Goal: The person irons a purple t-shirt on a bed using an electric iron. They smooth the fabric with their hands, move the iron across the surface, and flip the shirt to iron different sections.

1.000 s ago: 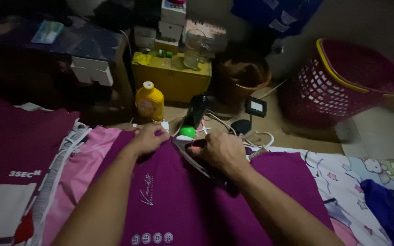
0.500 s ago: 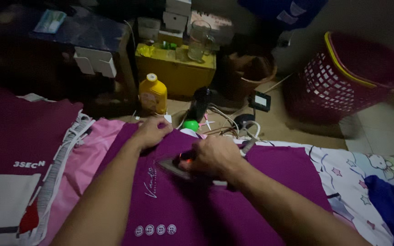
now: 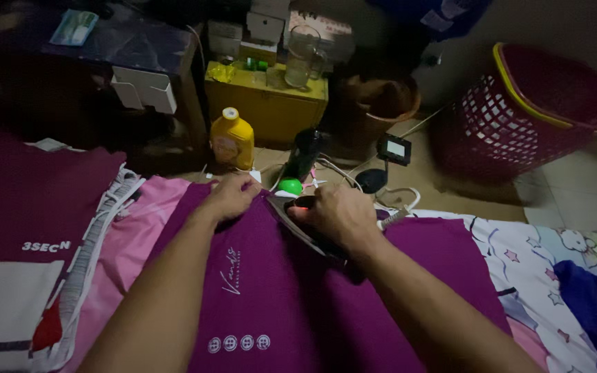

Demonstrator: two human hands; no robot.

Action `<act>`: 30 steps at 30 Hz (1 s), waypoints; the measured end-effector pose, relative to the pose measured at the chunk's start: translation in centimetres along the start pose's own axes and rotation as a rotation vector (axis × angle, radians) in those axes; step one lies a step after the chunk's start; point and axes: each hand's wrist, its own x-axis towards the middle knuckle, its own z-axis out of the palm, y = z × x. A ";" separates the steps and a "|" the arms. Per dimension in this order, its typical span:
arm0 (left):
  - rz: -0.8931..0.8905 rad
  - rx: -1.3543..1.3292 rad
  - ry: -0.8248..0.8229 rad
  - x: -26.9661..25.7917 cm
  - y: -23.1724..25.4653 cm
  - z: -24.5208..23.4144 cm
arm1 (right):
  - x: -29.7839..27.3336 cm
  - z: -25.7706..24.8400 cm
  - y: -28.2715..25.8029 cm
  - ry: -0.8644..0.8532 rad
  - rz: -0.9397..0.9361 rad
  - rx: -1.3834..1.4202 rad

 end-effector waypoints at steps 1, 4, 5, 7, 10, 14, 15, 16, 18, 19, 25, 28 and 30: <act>0.014 0.041 0.009 0.0 -0.2 0.5 | 0.0 0.1 0.2 0.066 0.000 0.002; 0.142 0.005 0.044 0.5 -1.1 0.7 | -0.4 0.3 -0.3 -0.232 -0.096 -0.165; 0.110 -0.014 0.037 0.5 -1.1 0.7 | -0.9 0.2 -0.4 -0.244 -0.132 -0.174; 0.047 -0.052 0.021 0.4 -1.2 0.6 | -1.7 0.1 -0.6 -0.267 -0.201 -0.189; 0.063 0.025 0.013 0.5 -0.9 0.5 | -0.2 0.4 -0.8 -0.264 -0.006 -0.150; -0.021 0.163 0.050 0.1 -1.0 1.4 | 2.8 0.9 2.5 0.002 0.027 -0.042; -0.028 0.165 0.045 0.2 -0.8 1.5 | 3.4 0.7 3.7 0.006 0.054 -0.050; -0.034 0.168 0.040 0.3 -0.7 1.4 | 3.9 0.6 4.6 -0.014 0.101 -0.090; -0.006 0.162 0.036 -0.2 -0.2 0.9 | 4.4 -0.2 6.5 -0.050 0.203 -0.173; 0.012 0.159 0.036 -0.3 0.4 0.6 | 4.1 -0.9 7.7 -0.028 0.213 -0.146; 0.115 0.122 -0.055 -1.1 1.6 -0.6 | -4.8 -1.8 12.5 -0.012 0.246 -0.022; 0.062 0.170 -0.034 -1.3 1.6 -0.5 | -9.3 1.5 11.1 -0.279 0.166 -0.158; 0.033 0.125 -0.053 -1.1 1.5 -0.3 | -10.9 3.1 10.2 -0.357 0.187 -0.133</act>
